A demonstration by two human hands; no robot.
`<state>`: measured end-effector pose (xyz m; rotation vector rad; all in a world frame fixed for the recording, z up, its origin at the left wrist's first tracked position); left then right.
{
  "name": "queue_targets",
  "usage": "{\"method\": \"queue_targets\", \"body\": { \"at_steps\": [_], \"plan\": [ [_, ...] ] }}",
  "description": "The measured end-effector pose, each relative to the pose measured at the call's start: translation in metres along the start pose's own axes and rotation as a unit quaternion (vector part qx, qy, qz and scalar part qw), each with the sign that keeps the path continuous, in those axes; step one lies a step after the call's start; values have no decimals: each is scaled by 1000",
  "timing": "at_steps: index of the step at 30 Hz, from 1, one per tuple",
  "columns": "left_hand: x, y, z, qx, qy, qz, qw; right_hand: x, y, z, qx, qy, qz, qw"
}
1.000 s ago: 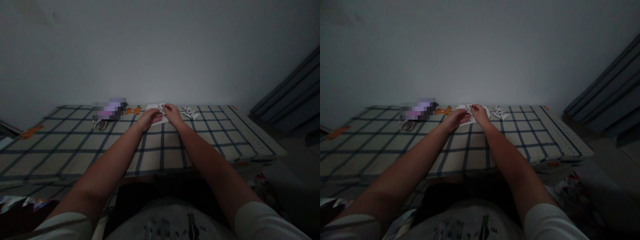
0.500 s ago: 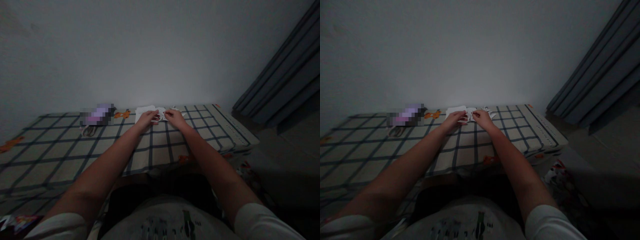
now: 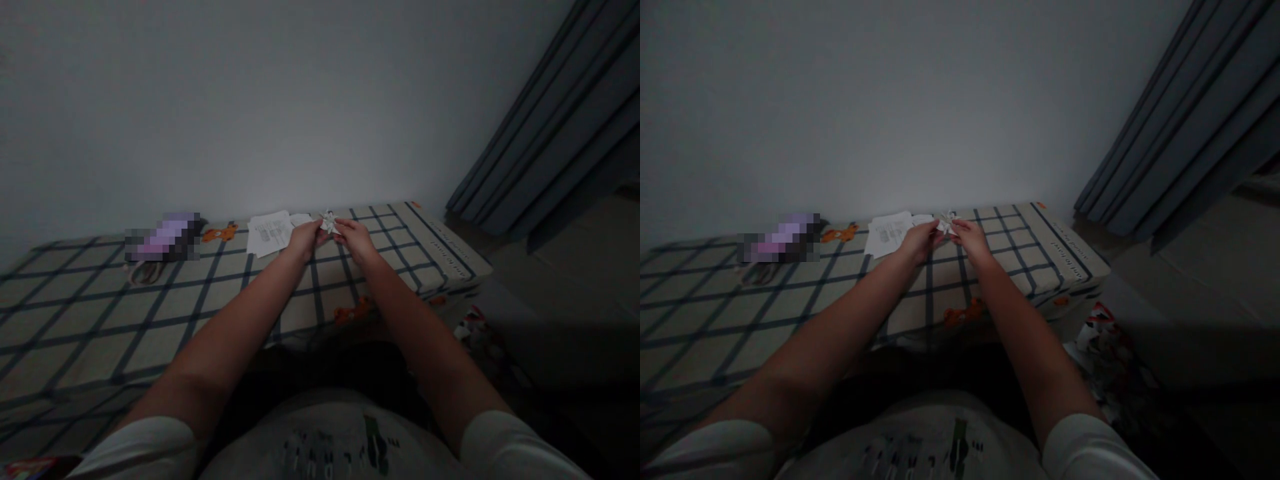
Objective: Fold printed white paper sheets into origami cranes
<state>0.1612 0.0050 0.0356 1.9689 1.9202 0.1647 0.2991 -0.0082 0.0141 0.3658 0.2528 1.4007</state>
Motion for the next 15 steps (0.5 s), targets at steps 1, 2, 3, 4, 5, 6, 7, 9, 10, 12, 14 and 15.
{"method": "queue_targets", "body": {
  "at_steps": [1,2,3,4,5,6,7,9,10,12,14,15],
  "plan": [
    [0,3,1,-22,-37,0,999,-1,-4,1,22,10,-3,1000],
    [0,6,2,-41,-66,7,997,-2,-8,3,37,20,-4,999],
    [-1,8,2,-53,-83,10,995,-2,-12,4,50,30,-4,998],
    [-1,9,2,-58,-90,14,994,-2,-16,6,64,39,-7,997],
    [0,10,3,-56,-87,17,995,-2,-19,6,78,47,-12,996],
    [0,10,3,-45,-78,17,996,-2,-23,7,89,54,-17,994],
    [1,9,3,-28,-67,18,997,-1,-26,7,95,58,-25,993],
    [3,8,5,25,-46,26,998,2,-32,5,68,57,-47,995],
    [4,7,5,58,-35,28,997,4,-36,4,30,52,-61,996],
    [7,6,6,125,-7,28,992,8,-42,3,-81,24,-86,993],
    [10,5,7,181,17,19,983,12,-47,5,-195,-28,-87,977],
    [11,5,8,201,22,15,979,14,-49,6,-241,-47,-85,966]
  ]
}}
Point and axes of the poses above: each hand's wrist, its own x-axis towards the middle knuckle, its own y-axis out of the palm, z = x × y, the point moved 3 cm from there along x, towards the middle knuckle, and after that the axes turned 5 degrees about x, right-handed, at the moved point
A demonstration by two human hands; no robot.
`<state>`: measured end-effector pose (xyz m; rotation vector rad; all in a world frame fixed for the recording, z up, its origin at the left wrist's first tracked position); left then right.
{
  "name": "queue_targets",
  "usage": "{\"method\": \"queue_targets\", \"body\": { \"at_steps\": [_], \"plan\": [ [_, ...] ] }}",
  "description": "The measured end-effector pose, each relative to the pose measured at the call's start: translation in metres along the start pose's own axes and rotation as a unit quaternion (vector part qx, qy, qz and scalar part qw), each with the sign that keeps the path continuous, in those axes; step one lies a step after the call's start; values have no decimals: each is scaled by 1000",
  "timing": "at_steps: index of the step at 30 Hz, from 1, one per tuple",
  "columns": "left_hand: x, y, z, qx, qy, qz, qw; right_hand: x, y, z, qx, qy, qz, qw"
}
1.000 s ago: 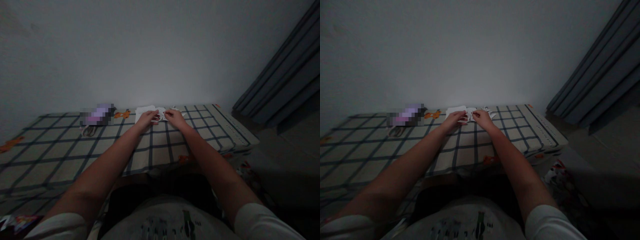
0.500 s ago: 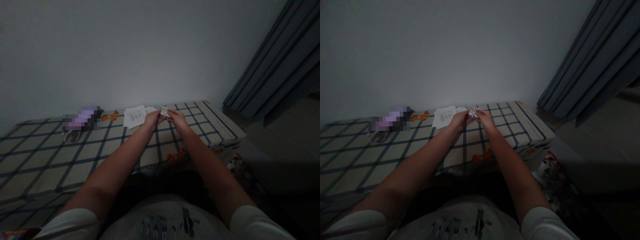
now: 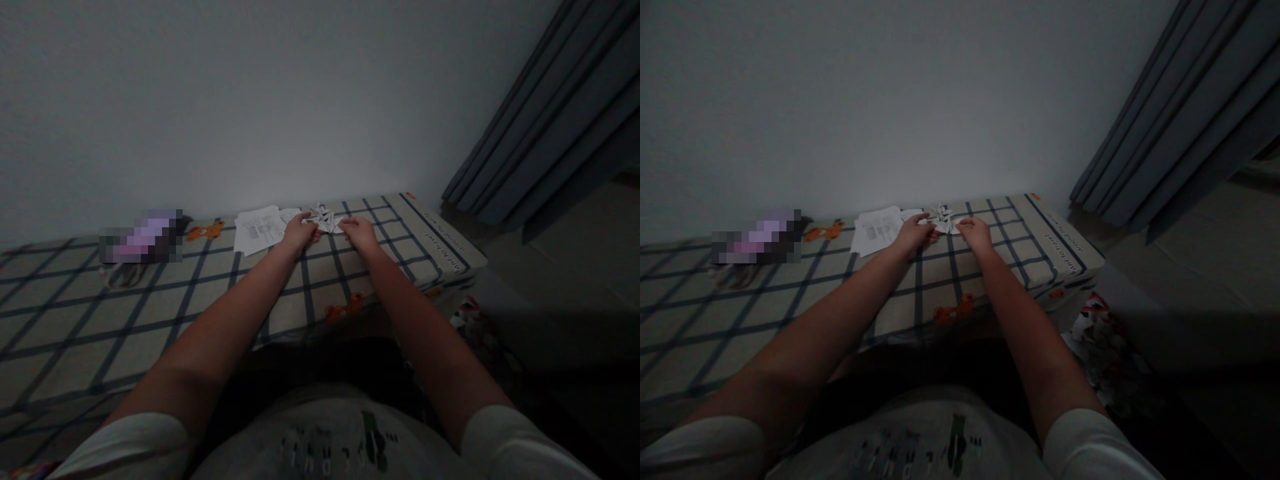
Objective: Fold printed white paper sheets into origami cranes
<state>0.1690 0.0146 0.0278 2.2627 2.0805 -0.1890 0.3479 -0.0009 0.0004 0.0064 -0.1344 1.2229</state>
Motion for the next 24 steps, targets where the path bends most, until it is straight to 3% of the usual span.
{"method": "queue_targets", "body": {
  "at_steps": [6,10,14,20,24],
  "plan": [
    [9,4,8,124,42,6,991,6,-11,0,-183,-74,-14,980],
    [12,1,9,257,126,-16,958,2,-11,-2,-285,-83,-9,955],
    [11,-2,8,292,186,-41,937,-4,-7,0,-362,-118,-9,925],
    [8,-5,5,379,166,-42,909,-10,-14,11,-347,-150,-72,923],
    [3,-19,1,367,166,-23,915,-17,-15,32,-291,-208,-115,927]
  ]
}}
Point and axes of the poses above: each hand's wrist, its own x-axis towards the middle knuckle, its own y-axis out of the palm, z = x × y, the point moved 3 cm from there along x, towards the middle knuckle, and after that the axes turned 5 degrees about x, right-handed, at the moved point
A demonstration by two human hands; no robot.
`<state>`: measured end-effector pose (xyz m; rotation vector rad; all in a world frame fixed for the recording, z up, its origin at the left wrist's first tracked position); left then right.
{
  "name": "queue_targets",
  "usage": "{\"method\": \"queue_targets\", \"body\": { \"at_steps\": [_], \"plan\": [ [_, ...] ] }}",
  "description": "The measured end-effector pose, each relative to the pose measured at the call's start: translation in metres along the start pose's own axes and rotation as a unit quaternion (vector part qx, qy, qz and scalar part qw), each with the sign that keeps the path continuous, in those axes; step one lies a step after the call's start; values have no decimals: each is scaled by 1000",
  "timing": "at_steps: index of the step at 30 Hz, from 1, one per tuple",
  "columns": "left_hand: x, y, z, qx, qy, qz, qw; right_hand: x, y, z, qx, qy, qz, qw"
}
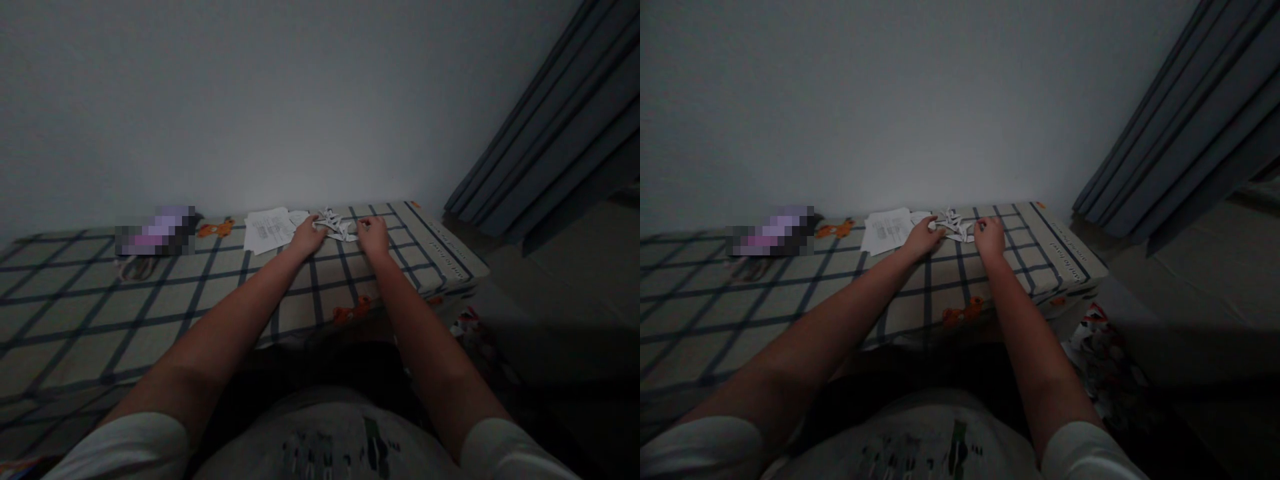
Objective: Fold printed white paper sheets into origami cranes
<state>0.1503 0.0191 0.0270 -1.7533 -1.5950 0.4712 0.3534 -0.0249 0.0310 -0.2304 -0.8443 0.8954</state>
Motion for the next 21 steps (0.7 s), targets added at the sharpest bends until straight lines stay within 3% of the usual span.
{"method": "queue_targets", "body": {
  "at_steps": [2,5,11,17,21],
  "plan": [
    [-2,-10,5,-18,12,4,1000,1,-3,19,30,-48,-13,998],
    [-3,-30,16,-27,31,-21,999,0,6,58,77,-131,15,988],
    [7,-76,60,-22,24,-63,997,-4,72,122,70,-230,187,953],
    [16,-104,117,-9,36,-118,992,-1,144,140,18,-262,350,899],
    [18,-102,141,-17,51,-158,986,-6,171,137,6,-325,379,866]
  ]
}}
Point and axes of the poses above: each hand's wrist, its own x-axis towards the middle knuckle, its own y-axis out of the palm, z = x × y, the point moved 3 cm from there along x, towards the middle knuckle, and after that the axes turned 5 degrees about x, right-handed, at the moved point
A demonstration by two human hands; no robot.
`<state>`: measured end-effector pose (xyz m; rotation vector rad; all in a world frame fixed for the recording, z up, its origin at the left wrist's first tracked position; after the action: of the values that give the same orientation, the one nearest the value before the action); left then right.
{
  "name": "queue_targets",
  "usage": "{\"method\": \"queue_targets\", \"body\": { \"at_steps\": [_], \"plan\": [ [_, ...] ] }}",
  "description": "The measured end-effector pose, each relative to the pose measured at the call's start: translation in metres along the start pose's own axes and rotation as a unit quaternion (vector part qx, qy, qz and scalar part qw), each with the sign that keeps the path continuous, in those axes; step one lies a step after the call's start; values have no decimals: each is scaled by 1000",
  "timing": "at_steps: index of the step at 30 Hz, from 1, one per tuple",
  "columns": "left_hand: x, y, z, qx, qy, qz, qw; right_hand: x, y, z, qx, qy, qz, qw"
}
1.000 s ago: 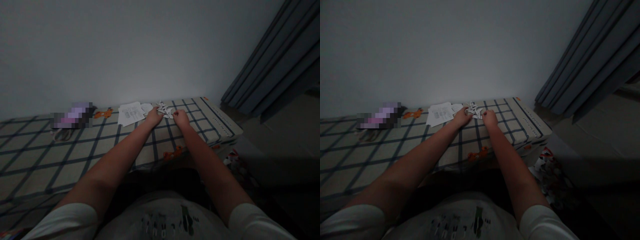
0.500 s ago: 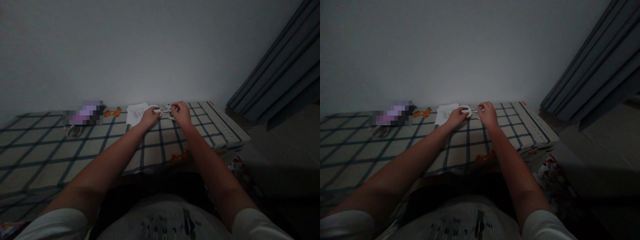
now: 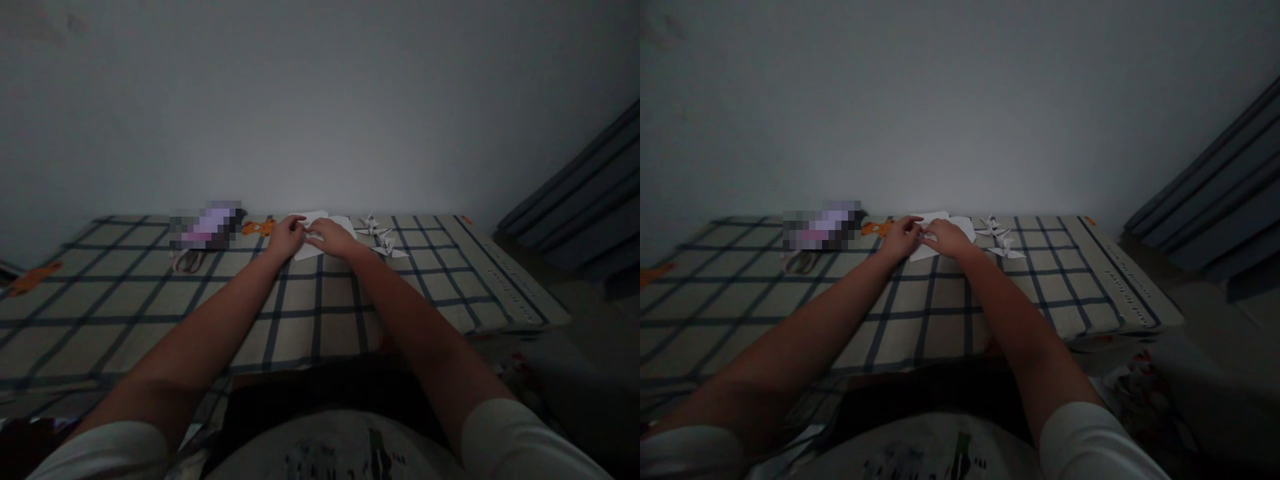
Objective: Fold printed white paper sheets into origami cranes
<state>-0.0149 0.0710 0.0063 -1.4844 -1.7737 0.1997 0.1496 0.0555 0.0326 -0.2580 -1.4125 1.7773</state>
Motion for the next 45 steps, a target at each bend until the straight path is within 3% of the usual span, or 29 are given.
{"method": "queue_targets", "body": {
  "at_steps": [8,16,20,22,24,26,31,35,39,42,45],
  "plan": [
    [-2,1,10,-59,-39,7,997,-14,18,-1,-28,-20,22,999],
    [-4,2,7,-53,-50,57,996,-18,7,-3,-84,120,-9,989],
    [-6,2,5,-54,-44,62,996,-19,5,-4,-101,155,-28,982],
    [-6,1,5,-60,-43,52,996,-18,2,-4,-95,126,-49,986],
    [-6,0,5,-68,-51,40,996,-17,2,-1,-62,39,-45,996],
    [-5,-1,7,-77,-64,33,994,-16,3,3,-13,-53,-2,998],
    [-2,0,12,-96,-63,26,993,-14,9,8,20,-75,63,995],
    [-1,-5,14,-109,-51,-42,992,-12,9,4,40,-11,6,999],
    [-4,-13,10,-115,-72,-113,984,-11,5,-4,141,76,-81,984],
    [-4,-15,6,-134,-85,-121,980,-9,5,-10,241,117,-133,954],
    [-4,-15,4,-132,-81,-105,982,-8,7,-13,302,141,-136,933]
  ]
}}
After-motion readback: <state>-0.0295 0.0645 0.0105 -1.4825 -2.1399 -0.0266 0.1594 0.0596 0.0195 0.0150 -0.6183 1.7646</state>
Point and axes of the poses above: each hand's wrist, its own x-axis towards the middle knuckle, its own y-axis out of the palm, z = x × y, the point moved 3 cm from there along x, towards the middle knuckle, and after that the axes turned 5 degrees about x, right-handed, at the moved point
